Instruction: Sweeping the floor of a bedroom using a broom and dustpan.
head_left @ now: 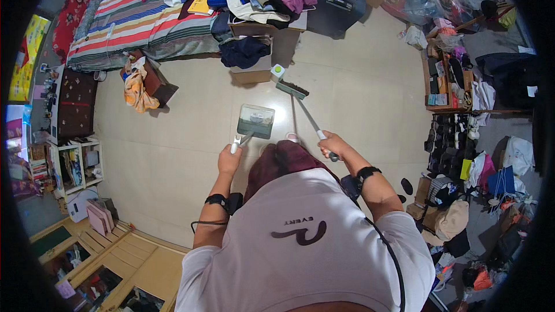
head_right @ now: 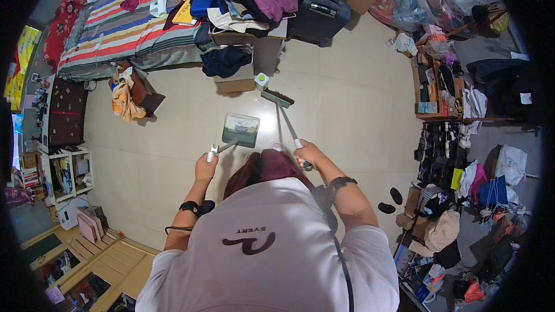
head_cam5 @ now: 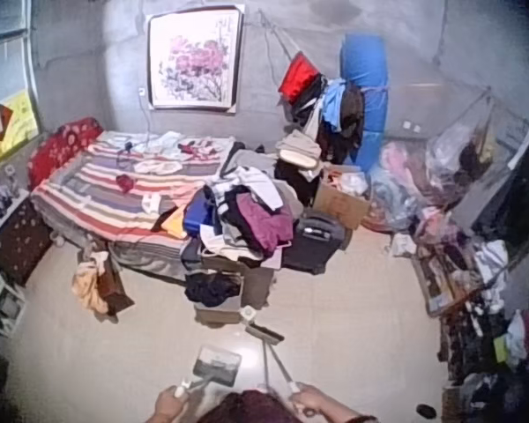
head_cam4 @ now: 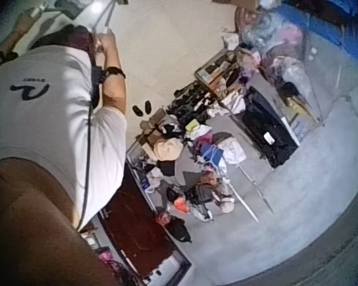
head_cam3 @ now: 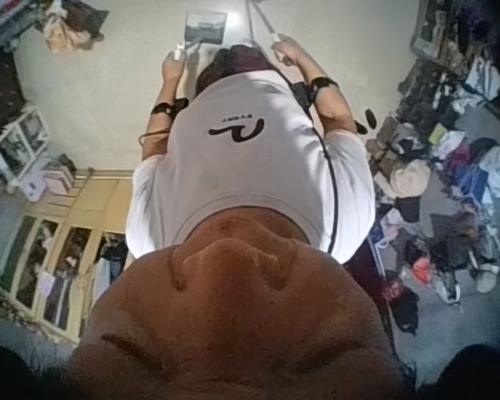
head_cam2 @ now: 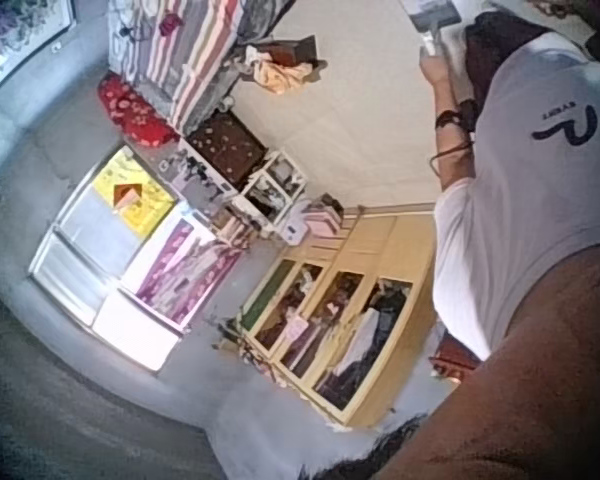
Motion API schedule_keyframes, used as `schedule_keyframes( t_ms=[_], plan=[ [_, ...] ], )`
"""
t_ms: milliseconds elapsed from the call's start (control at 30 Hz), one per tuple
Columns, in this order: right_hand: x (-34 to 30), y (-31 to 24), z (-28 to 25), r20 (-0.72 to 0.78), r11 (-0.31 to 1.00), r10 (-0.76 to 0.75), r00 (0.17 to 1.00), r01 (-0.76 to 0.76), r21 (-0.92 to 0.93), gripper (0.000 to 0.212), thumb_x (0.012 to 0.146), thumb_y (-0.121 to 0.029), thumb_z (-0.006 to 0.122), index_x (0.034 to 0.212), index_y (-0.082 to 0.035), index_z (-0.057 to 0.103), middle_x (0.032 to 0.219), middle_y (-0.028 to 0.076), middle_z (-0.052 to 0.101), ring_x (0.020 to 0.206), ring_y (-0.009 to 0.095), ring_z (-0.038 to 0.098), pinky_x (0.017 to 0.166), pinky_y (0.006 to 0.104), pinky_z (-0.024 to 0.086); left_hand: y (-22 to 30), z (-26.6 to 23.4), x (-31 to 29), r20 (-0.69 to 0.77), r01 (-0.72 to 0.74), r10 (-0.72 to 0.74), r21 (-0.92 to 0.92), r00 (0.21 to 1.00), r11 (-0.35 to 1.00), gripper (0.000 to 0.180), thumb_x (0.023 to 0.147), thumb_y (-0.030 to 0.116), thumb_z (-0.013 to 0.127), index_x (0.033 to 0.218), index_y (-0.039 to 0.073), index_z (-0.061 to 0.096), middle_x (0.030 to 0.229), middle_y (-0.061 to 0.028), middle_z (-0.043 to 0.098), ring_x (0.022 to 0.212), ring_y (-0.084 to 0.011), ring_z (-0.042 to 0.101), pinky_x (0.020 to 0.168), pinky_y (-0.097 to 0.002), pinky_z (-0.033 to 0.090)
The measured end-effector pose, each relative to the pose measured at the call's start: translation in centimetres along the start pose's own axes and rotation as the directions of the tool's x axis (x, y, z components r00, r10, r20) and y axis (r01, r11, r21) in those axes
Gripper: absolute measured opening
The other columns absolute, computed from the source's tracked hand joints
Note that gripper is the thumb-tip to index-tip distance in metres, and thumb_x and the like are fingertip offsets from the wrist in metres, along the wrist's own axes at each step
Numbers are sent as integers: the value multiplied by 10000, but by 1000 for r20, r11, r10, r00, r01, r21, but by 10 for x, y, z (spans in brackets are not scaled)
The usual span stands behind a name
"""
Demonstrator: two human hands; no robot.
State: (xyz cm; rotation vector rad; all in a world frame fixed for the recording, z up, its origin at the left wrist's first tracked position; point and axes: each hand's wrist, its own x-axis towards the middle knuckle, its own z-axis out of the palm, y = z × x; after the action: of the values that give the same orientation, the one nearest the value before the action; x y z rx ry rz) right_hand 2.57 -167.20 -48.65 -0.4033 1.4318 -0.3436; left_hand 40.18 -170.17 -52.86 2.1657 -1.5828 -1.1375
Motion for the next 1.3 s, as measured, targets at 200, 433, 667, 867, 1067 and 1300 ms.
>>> schedule_keyframes(
  t_ms=[200,433,667,867,1067,1300],
  plan=[
    [-57,-4,-17,-173,996,-39,984,23,-89,755,774,-21,546,1431,-44,176,613,25,483,459,107,474,372,252,400,0,0,-4,9,-18,19,-30,1000,999,349,773,350,607,805,3,588,722,-215,615,682,-377,602,625,-435,463],
    [-33,-25,-53,-212,943,-178,961,104,-316,747,740,3,532,1411,16,203,634,71,526,461,139,498,395,293,449,24,2,-10,12,-40,40,49,999,998,358,771,371,609,798,15,587,714,-210,615,675,-375,602,621,-436,462],
    [19,-51,-125,-162,852,-137,977,33,-522,761,737,-8,527,1431,-79,224,642,99,567,454,168,521,418,321,467,55,33,-14,6,-6,6,35,1000,999,360,766,379,612,775,20,588,702,-199,611,669,-359,603,617,-428,461],
    [15,-31,-161,-90,789,-22,996,-38,-614,753,757,-36,525,1436,-73,200,680,104,576,483,175,546,420,338,465,105,74,-23,-1,60,-60,-20,998,998,347,769,363,613,771,17,586,701,-200,608,650,-352,591,597,-424,450],
    [-31,-28,-179,91,786,117,989,-36,-618,743,766,-38,528,1439,-126,227,670,54,547,498,135,515,428,285,438,139,111,-23,-105,33,-35,-21,994,999,359,773,362,607,764,3,590,709,-210,610,666,-357,600,617,-429,458],
    [-57,-66,-224,196,924,120,973,-38,-379,711,779,-61,528,1431,-153,260,612,-10,470,463,82,443,405,243,386,150,122,-24,-88,134,-144,-107,986,985,377,769,376,605,766,-1,600,705,-212,614,673,-360,607,629,-427,463]
  ],
)
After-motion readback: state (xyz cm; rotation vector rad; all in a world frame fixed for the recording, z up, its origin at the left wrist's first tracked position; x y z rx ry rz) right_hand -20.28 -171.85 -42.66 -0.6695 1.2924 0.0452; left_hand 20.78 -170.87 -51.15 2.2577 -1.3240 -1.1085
